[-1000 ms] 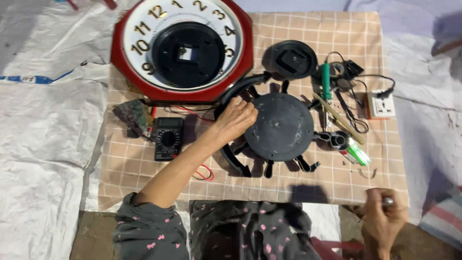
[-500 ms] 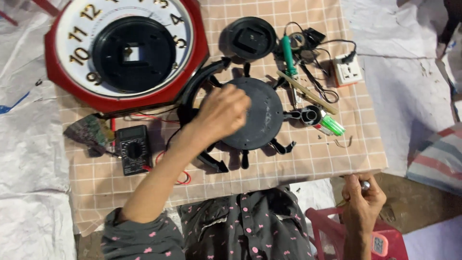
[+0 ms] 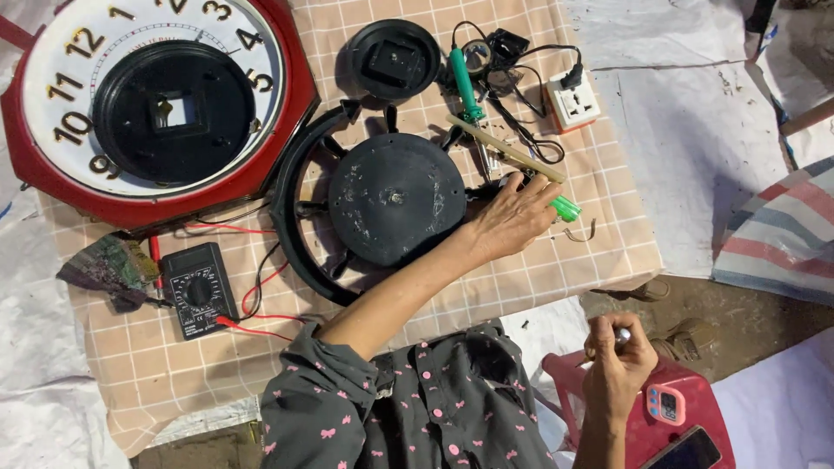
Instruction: The person works on the back of a disassembled red wall clock, using a screwdriver to remove screws from the black plastic backplate. They detach the backplate, place it aside, and then remove the internal clock mechanism from the frame. The person then handles the mechanism and a small white component.
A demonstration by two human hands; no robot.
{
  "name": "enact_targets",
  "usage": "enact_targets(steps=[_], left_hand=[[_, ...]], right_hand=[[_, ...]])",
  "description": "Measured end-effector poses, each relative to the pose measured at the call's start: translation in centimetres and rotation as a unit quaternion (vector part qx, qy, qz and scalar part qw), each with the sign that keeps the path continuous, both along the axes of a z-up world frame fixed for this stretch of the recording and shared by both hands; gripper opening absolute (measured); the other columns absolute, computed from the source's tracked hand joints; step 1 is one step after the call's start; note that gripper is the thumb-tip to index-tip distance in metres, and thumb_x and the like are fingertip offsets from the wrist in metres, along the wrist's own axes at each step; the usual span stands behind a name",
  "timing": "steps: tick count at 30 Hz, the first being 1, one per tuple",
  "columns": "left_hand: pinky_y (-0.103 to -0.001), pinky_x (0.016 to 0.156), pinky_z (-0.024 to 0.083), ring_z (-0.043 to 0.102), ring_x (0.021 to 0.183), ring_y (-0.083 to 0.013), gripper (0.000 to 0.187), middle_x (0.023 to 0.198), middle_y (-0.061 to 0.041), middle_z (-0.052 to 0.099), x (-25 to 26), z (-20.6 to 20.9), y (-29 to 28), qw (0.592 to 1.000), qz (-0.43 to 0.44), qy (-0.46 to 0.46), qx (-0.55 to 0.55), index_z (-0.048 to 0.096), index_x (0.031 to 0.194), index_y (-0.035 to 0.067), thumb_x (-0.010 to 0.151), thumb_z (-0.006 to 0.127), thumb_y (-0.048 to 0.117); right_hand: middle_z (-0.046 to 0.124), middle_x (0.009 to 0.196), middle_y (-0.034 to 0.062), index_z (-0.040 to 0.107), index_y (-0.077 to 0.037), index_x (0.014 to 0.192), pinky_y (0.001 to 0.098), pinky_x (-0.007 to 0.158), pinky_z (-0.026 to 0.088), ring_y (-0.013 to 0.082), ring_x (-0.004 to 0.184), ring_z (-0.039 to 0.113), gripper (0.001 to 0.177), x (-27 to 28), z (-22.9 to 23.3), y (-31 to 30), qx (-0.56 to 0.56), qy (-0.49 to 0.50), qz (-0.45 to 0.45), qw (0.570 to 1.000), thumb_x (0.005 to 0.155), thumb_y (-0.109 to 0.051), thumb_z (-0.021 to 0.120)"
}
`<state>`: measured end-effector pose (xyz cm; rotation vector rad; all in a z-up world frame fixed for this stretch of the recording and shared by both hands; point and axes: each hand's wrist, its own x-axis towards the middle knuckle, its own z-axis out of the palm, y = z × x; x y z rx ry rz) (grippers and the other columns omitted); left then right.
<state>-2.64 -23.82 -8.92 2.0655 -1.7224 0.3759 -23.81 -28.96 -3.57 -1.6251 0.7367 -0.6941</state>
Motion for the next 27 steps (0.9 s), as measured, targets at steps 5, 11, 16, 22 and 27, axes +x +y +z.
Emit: enact_targets(steps=[5,11,16,22,27], left_hand=[[-0.048,0.071,0.036,0.041,0.094,-0.0305,0.016,0.1,-0.012,0.044,0.2,-0.9,0.0,1.0,0.007,-0.007,-0.003,0.053,0.063,0.006,0.066,0.059,-0.009],[-0.053,0.077,0.037,0.039,0.105,-0.03,0.008,0.112,-0.01,0.044,0.2,-1.2,0.1,1.0,0.027,-0.005,0.012,0.059,0.069,0.007,0.073,0.056,0.0],[-0.061,0.084,0.037,0.037,0.113,-0.032,0.023,0.117,-0.017,0.045,0.6,2.0,1.9,0.995,0.014,0.098,0.012,0.058,0.08,0.005,0.067,0.053,-0.013],[-0.029,0.093,0.05,0.048,0.109,-0.0263,0.036,0.116,-0.017,0.047,2.1,10.3,12.9,0.934,0.117,0.275,-0.195,0.052,0.11,0.003,0.078,0.045,-0.013],[-0.033,0.1,0.037,0.048,0.114,-0.0237,0.037,0.118,-0.013,0.051,-0.5,10.5,21.5,0.66,0.28,0.538,-0.444,0.047,0.115,0.002,0.086,0.049,0.024]], right_hand=[[0.041,0.056,-0.002,0.046,-0.008,0.073,0.0148,0.04,0.029,0.0034,0.045,0.034,0.016,-0.3,-0.3,-0.3,0.004,-0.001,0.011,1.0,0.087,-0.009,0.053],[0.044,0.06,0.0015,0.046,-0.006,0.074,0.0158,0.042,0.028,0.0051,0.047,0.037,0.017,0.0,-1.2,-0.2,0.01,0.0,0.001,1.0,0.089,-0.006,0.053],[0.039,0.057,-0.001,0.045,-0.007,0.072,0.0177,0.045,0.028,0.0056,0.049,0.034,0.021,0.9,0.5,1.2,-0.007,0.035,0.024,0.999,0.091,-0.008,0.052],[0.057,0.075,0.0083,0.059,-0.003,0.095,0.0238,0.044,0.038,0.0148,0.061,0.05,0.017,1.5,-1.2,0.1,-0.063,0.168,0.148,0.973,0.085,-0.017,0.055],[0.058,0.082,0.0011,0.059,-0.008,0.11,0.0227,0.044,0.029,0.0074,0.049,0.032,0.031,7.3,1.2,3.4,-0.148,0.188,0.262,0.935,0.083,-0.022,0.053]])
